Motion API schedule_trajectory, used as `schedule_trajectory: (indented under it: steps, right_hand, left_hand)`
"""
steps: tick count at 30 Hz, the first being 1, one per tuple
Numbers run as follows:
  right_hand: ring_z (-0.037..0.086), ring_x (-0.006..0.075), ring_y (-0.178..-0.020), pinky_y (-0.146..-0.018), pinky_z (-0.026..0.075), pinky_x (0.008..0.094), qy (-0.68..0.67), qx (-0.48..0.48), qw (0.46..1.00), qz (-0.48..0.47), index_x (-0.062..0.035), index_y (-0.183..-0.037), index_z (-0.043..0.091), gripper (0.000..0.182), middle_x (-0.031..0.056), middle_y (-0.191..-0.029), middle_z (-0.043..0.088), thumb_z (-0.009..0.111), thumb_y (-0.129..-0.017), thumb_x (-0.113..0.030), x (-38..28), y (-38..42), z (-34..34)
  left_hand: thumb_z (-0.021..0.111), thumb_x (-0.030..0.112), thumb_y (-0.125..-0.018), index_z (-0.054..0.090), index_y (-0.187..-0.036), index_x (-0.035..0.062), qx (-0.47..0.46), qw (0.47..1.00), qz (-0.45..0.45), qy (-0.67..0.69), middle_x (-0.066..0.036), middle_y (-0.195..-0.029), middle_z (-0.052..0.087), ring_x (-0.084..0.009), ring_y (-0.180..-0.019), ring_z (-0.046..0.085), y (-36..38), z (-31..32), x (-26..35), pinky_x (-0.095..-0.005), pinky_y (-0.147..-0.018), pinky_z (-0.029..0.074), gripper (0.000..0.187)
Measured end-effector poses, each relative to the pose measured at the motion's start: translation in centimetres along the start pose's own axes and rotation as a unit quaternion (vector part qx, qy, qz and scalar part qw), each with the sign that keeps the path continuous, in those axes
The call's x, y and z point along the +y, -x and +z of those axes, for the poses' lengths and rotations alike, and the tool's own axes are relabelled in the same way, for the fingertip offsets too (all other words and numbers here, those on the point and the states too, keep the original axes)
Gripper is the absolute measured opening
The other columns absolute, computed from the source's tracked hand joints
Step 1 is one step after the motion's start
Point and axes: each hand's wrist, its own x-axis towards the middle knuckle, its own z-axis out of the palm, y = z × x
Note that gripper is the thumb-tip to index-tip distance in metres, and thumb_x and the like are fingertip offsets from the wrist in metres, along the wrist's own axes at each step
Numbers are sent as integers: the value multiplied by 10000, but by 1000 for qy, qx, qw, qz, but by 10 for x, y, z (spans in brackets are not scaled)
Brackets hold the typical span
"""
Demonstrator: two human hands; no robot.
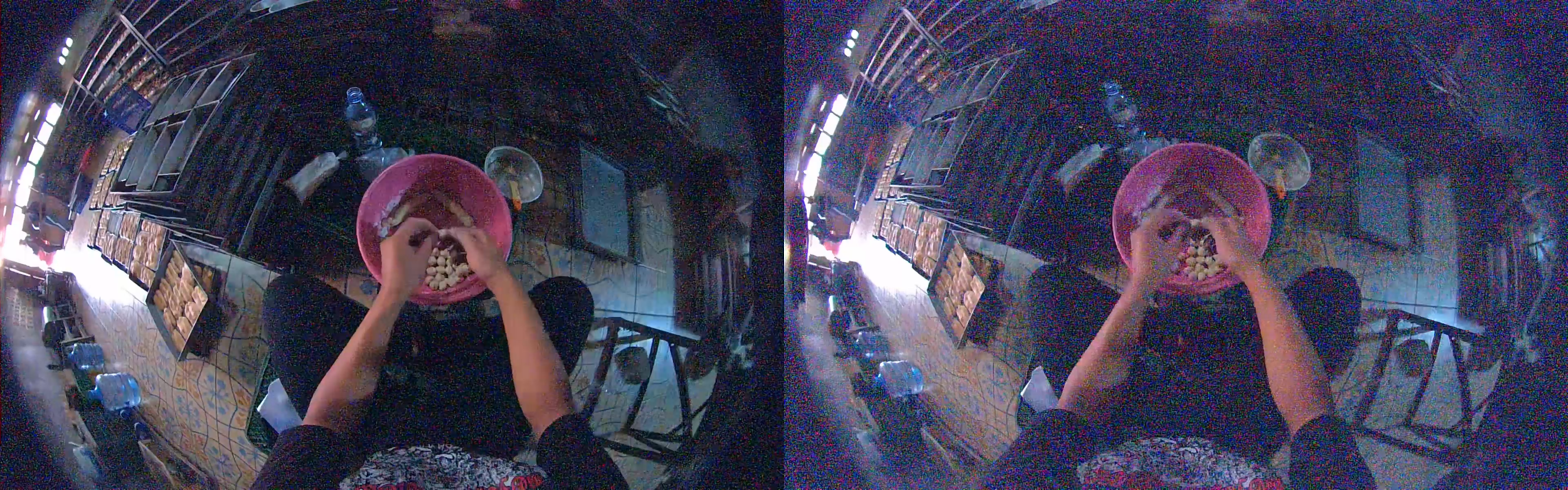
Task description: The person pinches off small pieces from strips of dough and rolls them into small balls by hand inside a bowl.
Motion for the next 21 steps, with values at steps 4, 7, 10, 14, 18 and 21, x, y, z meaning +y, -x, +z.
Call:
schedule_trajectory:
  steps: [4,7,10,14,18,21]
  right_hand:
    - [628,250,-1184,-1002,486,370,113,26,993,-6,-34,-1198,693,322,122,-1239,684,712,-925,-205,-63,14,-5]
    - [629,269,-1177,-1006,488,376,141,22,985,-94,-56,-1172,712,301,126,-1183,706,744,-891,-160,-65,14,-6]
    - [622,333,-1187,-1069,465,417,170,-28,977,-124,-75,-1147,720,295,157,-1179,693,754,-863,-148,-55,9,-4]
    - [680,302,-1033,-991,507,405,202,75,958,-187,-71,-1169,694,285,154,-1038,709,711,-891,-134,-51,8,4]
    - [704,239,-910,-843,527,358,123,95,978,-141,-3,-1121,673,227,140,-969,725,604,-995,-179,-30,9,6]
    - [669,206,-798,-736,492,356,103,127,987,3,-11,-970,677,407,94,-885,713,496,-1062,-363,-24,1,1]
  left_hand:
    - [764,30,-835,611,-1163,36,53,998,-27,35,-124,-1073,716,-218,-995,703,-4,-3,-6,-349,-859,546,362]
    - [760,86,-874,533,-1246,39,78,995,68,5,-122,-1100,689,-214,-1043,677,-5,-2,-14,-336,-876,535,438]
    - [753,123,-895,530,-1230,27,-10,998,56,-41,-125,-1102,685,-211,-1073,654,-8,-6,-18,-333,-907,522,414]
    - [727,94,-893,540,-1235,13,-80,977,-77,184,-127,-1108,689,-223,-1054,662,-9,-12,-9,-347,-934,512,398]
    - [692,53,-892,597,-1182,6,-21,999,41,10,-137,-1101,706,-238,-1041,683,-14,-21,-30,-360,-922,518,309]
    - [685,58,-894,653,-1105,8,-13,999,10,-41,-173,-1060,717,-290,-987,706,-10,-36,-23,-379,-860,535,219]
